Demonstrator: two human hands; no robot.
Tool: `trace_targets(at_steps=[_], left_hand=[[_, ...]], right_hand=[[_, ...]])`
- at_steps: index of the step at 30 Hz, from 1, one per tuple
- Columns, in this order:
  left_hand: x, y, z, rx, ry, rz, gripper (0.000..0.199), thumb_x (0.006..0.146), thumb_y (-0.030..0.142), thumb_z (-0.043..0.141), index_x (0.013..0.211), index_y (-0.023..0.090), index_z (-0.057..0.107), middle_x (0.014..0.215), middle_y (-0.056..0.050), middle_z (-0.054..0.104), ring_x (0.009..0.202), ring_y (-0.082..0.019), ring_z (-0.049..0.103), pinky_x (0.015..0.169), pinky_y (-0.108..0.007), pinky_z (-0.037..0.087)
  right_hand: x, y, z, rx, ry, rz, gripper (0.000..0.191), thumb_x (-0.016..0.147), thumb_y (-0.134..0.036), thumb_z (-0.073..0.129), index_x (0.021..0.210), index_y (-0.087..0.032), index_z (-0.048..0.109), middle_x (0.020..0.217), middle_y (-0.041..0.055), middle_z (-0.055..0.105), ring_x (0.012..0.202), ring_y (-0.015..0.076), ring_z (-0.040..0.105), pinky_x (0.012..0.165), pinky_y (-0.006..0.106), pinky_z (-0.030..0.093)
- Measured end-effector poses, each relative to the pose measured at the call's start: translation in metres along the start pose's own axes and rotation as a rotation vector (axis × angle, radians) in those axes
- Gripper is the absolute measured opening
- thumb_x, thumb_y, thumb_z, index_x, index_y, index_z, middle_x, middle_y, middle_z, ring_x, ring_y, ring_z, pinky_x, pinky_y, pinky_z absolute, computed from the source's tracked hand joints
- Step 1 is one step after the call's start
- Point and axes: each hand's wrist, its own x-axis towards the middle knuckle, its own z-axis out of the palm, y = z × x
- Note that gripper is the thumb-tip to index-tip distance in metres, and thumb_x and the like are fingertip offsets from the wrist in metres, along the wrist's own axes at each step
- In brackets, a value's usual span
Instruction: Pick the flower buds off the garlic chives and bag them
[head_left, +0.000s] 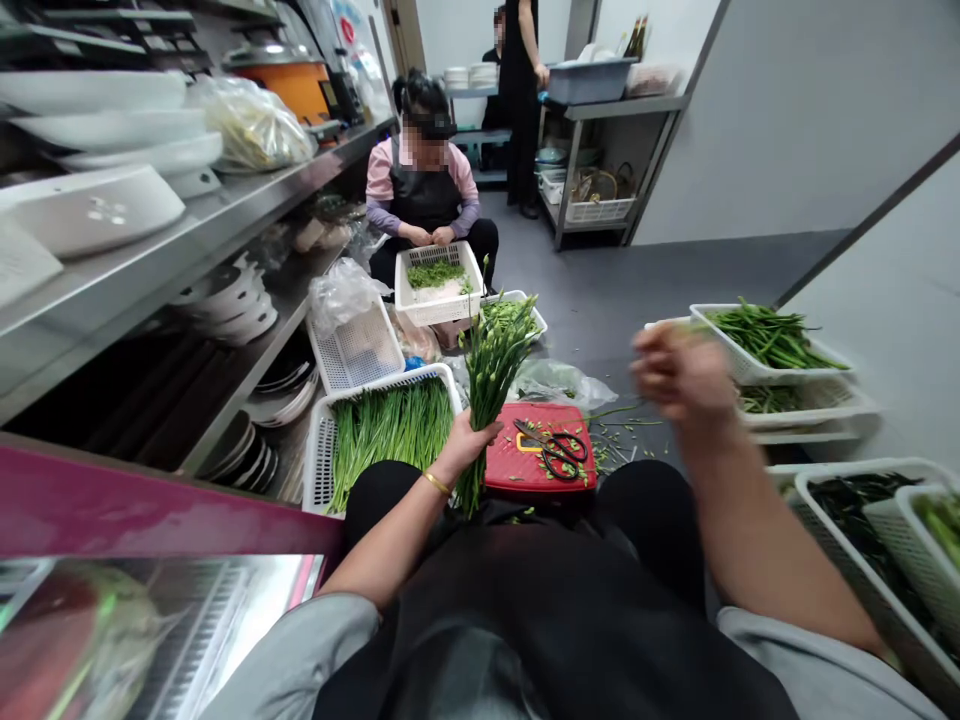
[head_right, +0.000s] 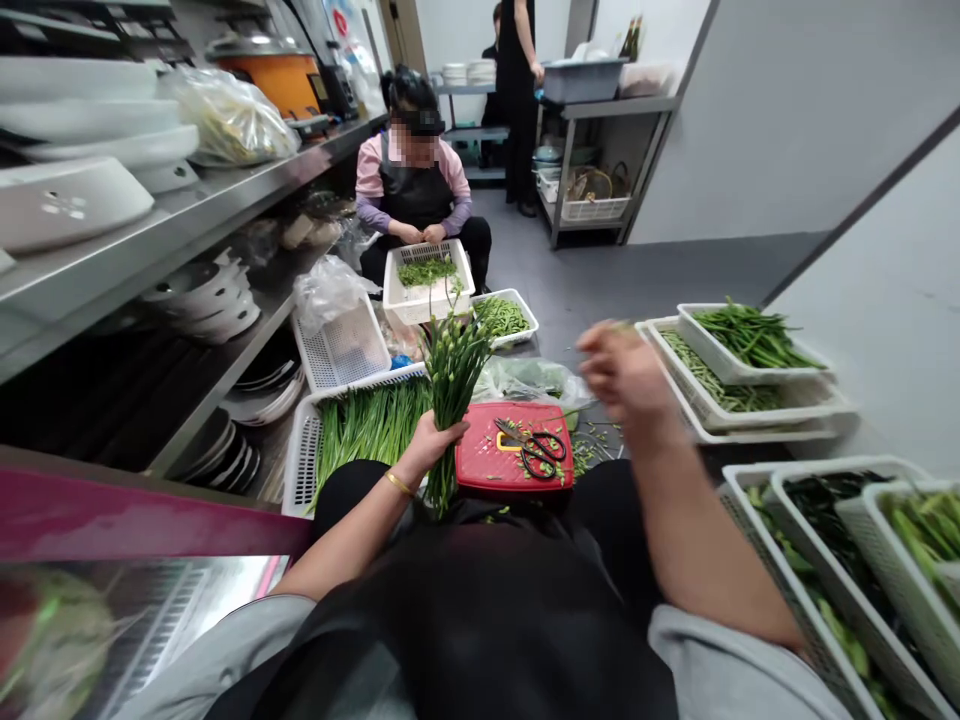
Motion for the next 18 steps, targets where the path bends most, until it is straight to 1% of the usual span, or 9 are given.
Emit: trace_targets(at_steps=[1,3,4,6,8,10,13,16,18], left_hand=[[0.0,0.0,0.001,0.035,0.017,0.025,0.041,0.059,0.046,0.077,0.075,0.015,0.056,0.057,0.004,0.053,0.047,-0.009,0.048,0.049,-0.025,0.039],[-0.003,-0.001,0.002,0.119,0.031,0.081,0.039,0.062,0.048,0.075,0.07,0.016,0.053,0.057,0.004,0.054,0.049,-0.01,0.049,0.052,-0.026,0.041],[-0.006,-0.001,0.002,0.165,0.031,0.113,0.039,0.064,0.049,0.074,0.069,0.017,0.052,0.058,0.003,0.054,0.052,-0.011,0.05,0.054,-0.026,0.042],[-0.011,-0.001,0.0,0.244,0.03,0.176,0.037,0.066,0.049,0.072,0.07,0.017,0.054,0.061,0.002,0.056,0.059,-0.013,0.052,0.058,-0.026,0.043],[-0.016,-0.002,-0.004,0.283,0.039,0.216,0.037,0.066,0.05,0.072,0.072,0.017,0.055,0.065,0.001,0.057,0.065,-0.014,0.052,0.061,-0.026,0.043],[-0.018,-0.003,-0.007,0.275,0.045,0.191,0.04,0.064,0.051,0.074,0.071,0.017,0.054,0.064,0.001,0.056,0.064,-0.014,0.051,0.06,-0.026,0.043],[-0.019,-0.003,-0.009,0.204,-0.004,0.072,0.043,0.061,0.051,0.077,0.068,0.017,0.051,0.059,0.004,0.052,0.055,-0.011,0.048,0.055,-0.025,0.04],[-0.017,0.002,-0.008,0.144,-0.097,0.023,0.043,0.058,0.047,0.079,0.067,0.016,0.05,0.058,0.004,0.053,0.053,-0.01,0.047,0.054,-0.024,0.039],[-0.017,0.007,-0.006,0.12,-0.161,0.022,0.042,0.056,0.045,0.081,0.067,0.015,0.053,0.06,0.004,0.054,0.055,-0.009,0.047,0.055,-0.024,0.039]], right_hand=[[0.002,0.016,0.023,-0.006,-0.077,0.14,0.053,0.051,-0.065,0.082,0.066,-0.021,0.055,0.045,-0.0117,0.018,0.037,0.0023,0.014,0.036,0.021,0.005],[0.011,0.04,0.057,0.046,-0.134,0.233,0.062,0.042,-0.069,0.082,0.069,-0.018,0.058,0.042,-0.0135,0.02,0.035,0.0011,0.014,0.034,0.02,0.006],[0.015,0.048,0.068,0.067,-0.138,0.237,0.065,0.039,-0.07,0.082,0.067,-0.017,0.058,0.04,-0.0137,0.021,0.034,0.0009,0.015,0.034,0.02,0.006],[0.022,0.057,0.078,0.083,-0.126,0.203,0.063,0.036,-0.068,0.083,0.06,-0.017,0.053,0.037,-0.013,0.023,0.033,0.0007,0.015,0.034,0.021,0.006],[0.025,0.06,0.078,0.043,-0.119,0.176,0.059,0.038,-0.064,0.085,0.054,-0.018,0.051,0.036,-0.012,0.024,0.033,0.001,0.017,0.035,0.022,0.006],[0.025,0.057,0.072,-0.006,-0.075,0.109,0.054,0.044,-0.06,0.084,0.055,-0.017,0.054,0.037,-0.0112,0.026,0.035,0.0014,0.018,0.036,0.022,0.008],[0.027,0.039,0.05,0.024,0.125,-0.164,0.044,0.058,-0.057,0.079,0.065,-0.018,0.061,0.043,-0.0098,0.03,0.039,0.0034,0.02,0.039,0.024,0.011],[0.035,0.006,0.004,0.114,0.362,-0.438,0.041,0.063,-0.056,0.076,0.062,-0.023,0.052,0.047,-0.0074,0.03,0.041,0.0059,0.019,0.041,0.026,0.01],[0.039,-0.02,-0.039,0.012,0.393,-0.511,0.054,0.068,-0.071,0.063,0.058,-0.024,0.041,0.048,-0.0048,0.023,0.043,0.0079,0.017,0.044,0.027,0.008]])
